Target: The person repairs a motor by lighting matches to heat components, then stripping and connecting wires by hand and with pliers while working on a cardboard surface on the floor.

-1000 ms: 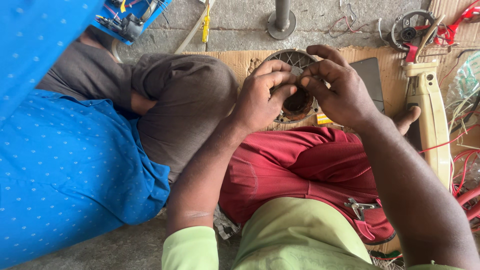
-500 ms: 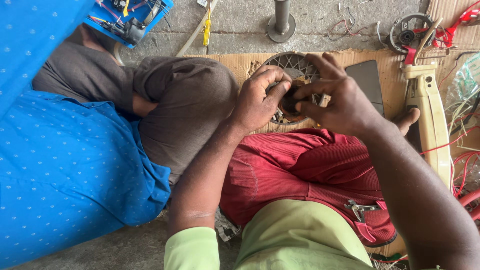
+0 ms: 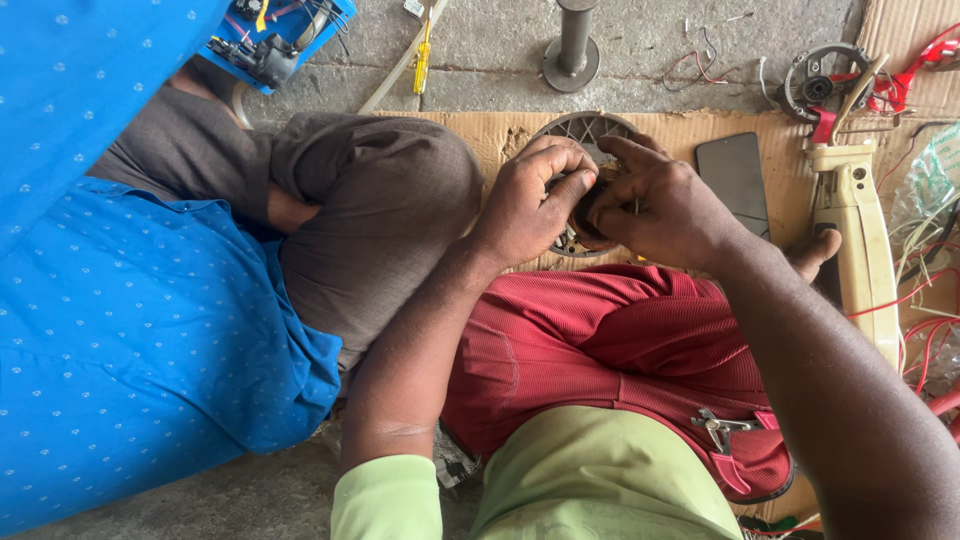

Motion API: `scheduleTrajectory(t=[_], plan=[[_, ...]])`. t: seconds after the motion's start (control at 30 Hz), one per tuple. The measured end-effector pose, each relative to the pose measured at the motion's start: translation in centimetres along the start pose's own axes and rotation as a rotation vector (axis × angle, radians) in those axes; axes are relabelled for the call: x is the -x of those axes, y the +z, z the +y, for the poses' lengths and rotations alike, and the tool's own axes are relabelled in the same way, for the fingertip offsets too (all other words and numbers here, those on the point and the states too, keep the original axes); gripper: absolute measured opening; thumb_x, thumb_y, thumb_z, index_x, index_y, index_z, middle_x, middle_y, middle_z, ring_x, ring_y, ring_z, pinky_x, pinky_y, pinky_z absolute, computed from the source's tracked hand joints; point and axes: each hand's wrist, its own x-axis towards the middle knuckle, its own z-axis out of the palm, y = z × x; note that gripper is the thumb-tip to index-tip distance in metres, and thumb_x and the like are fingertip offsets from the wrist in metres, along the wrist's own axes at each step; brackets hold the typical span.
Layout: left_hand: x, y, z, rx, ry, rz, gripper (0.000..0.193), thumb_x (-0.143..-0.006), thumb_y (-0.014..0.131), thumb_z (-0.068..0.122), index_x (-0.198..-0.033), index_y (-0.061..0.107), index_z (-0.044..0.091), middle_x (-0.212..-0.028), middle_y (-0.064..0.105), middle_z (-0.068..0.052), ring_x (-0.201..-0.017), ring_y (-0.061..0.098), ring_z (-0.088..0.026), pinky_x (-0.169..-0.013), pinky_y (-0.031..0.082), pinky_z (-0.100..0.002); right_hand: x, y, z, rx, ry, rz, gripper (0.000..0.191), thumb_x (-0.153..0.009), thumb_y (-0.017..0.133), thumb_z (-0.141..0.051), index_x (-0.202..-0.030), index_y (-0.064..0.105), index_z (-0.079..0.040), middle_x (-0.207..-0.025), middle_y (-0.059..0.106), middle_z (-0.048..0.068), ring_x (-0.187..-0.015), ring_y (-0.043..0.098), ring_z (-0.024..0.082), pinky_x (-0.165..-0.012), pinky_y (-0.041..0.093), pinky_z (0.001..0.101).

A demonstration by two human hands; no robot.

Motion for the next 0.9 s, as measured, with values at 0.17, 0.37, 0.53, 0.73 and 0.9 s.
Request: scheduleTrajectory(t=[0.17, 0.37, 0.53, 0.73, 0.9], plan=[[0.5, -0.3, -0.1, 0.026, 0.003, 0.026, 0.007, -0.1, 0.067, 0.009, -0.102, 0.069, 0.003, -0.109, 0.07, -0.007, -0.107, 0.07, -0.019, -0.098, 0.057, -0.032, 0.4, -0.1, -0.6, -0.187, 0.224, 0.055, 0.025, -0.081, 0.073, -0.01, -0.104, 0.082, -0.012, -0.154, 0.056, 0.016, -0.148, 0.05, 0.027, -0.11, 0.05, 0.0395], [0.6, -0.3, 0.0, 0.071, -0.049, 0.012, 0.008, -0.101, 0.064, 0.01, -0.103, 0.068, 0.003, -0.107, 0.069, -0.007, -0.105, 0.07, -0.017, -0.095, 0.058, -0.031, 0.7, 0.5, -1.9, -0.263, 0.312, 0.107, 0.022, -0.084, 0.076, -0.014, -0.104, 0.08, -0.011, -0.16, 0.048, 0.014, -0.139, 0.056, 0.025, -0.104, 0.053, 0.0373], [0.2, -0.2, 0.1, 0.058, -0.047, 0.018, 0.008, -0.099, 0.065, 0.01, -0.1, 0.068, 0.002, -0.103, 0.069, -0.007, -0.101, 0.07, -0.017, -0.092, 0.058, -0.031, 0.4, 1.7, -2.6, -0.241, 0.322, 0.175, 0.018, -0.083, 0.079, -0.015, -0.1, 0.081, -0.008, -0.157, 0.048, 0.017, -0.141, 0.053, 0.026, -0.104, 0.054, 0.0377], [-0.2, -0.2, 0.1, 0.03, -0.074, -0.01, 0.009, -0.099, 0.065, 0.011, -0.098, 0.069, 0.003, -0.101, 0.07, -0.007, -0.098, 0.071, -0.018, -0.09, 0.058, -0.032, -0.2, 3.3, -2.3, -0.179, 0.354, 0.298, 0.017, -0.082, 0.077, -0.017, -0.095, 0.083, -0.007, -0.151, 0.055, 0.019, -0.138, 0.058, 0.028, -0.106, 0.052, 0.0376], [-0.6, -0.1, 0.2, 0.026, -0.057, 0.001, 0.009, -0.098, 0.066, 0.011, -0.098, 0.069, 0.003, -0.101, 0.07, -0.008, -0.098, 0.072, -0.018, -0.09, 0.059, -0.032, -0.5, 4.2, -2.4, -0.163, 0.406, 0.387, 0.019, -0.08, 0.076, -0.02, -0.092, 0.082, -0.006, -0.153, 0.052, 0.019, -0.131, 0.061, 0.028, -0.101, 0.054, 0.0382]])
